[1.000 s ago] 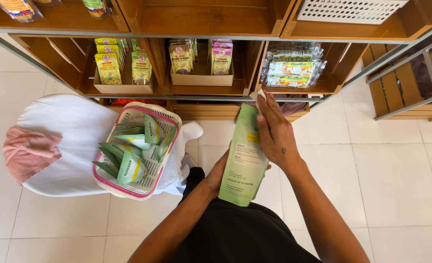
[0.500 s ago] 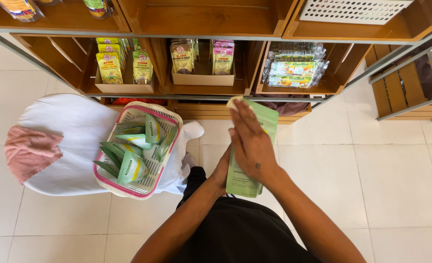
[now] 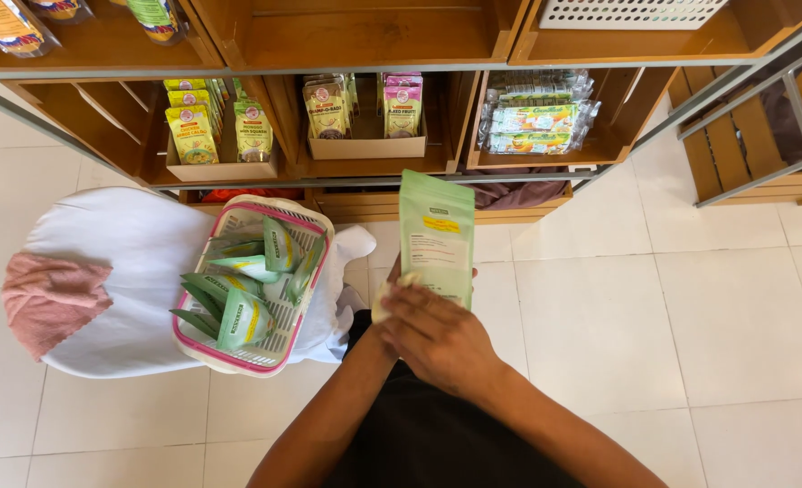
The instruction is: Cleaning and restocking packages of turmeric ginger powder on wooden store shelves.
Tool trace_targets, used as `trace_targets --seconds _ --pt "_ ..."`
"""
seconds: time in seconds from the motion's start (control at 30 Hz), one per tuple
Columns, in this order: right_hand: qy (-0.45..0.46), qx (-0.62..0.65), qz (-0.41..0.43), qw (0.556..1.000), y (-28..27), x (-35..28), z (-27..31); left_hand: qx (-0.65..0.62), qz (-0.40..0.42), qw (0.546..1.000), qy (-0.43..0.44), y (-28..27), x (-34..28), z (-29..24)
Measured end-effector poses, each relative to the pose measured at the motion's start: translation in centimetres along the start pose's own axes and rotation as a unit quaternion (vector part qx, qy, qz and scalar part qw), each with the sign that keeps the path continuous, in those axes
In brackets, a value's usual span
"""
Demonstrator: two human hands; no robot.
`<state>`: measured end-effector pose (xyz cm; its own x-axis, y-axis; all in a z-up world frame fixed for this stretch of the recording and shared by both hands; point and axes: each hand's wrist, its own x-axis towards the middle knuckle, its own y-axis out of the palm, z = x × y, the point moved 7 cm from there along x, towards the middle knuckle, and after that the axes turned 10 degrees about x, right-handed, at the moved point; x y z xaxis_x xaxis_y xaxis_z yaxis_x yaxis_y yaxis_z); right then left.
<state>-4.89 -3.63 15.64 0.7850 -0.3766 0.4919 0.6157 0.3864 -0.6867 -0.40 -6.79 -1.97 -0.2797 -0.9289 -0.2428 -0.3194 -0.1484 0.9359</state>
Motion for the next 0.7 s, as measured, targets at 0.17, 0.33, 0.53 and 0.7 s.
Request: trace_targets --seconds 0.17,0.33,0.53,0.7 --pt "-0.021 0.150 -0.025 0.988 -0.5 -2.9 0.6 0.038 -0.005 0.997 0.069 2.1 -1.1 -3.6" --pt "0.224 0.307 -0.092 0.920 0.1 -4.7 -6.2 0.034 -0.013 0.992 0.124 -0.4 -1.9 -6.9" --pt "0.423 0.447 -0.074 0.785 1.1 -0.8 -13.0 0.046 0.023 0.983 0.179 -2.6 -1.8 -9.5" --pt "0.474 0.547 -0.043 0.688 2.5 3.6 -14.4 0.205 -0.010 0.969 0.140 -1.3 -1.1 -12.4"
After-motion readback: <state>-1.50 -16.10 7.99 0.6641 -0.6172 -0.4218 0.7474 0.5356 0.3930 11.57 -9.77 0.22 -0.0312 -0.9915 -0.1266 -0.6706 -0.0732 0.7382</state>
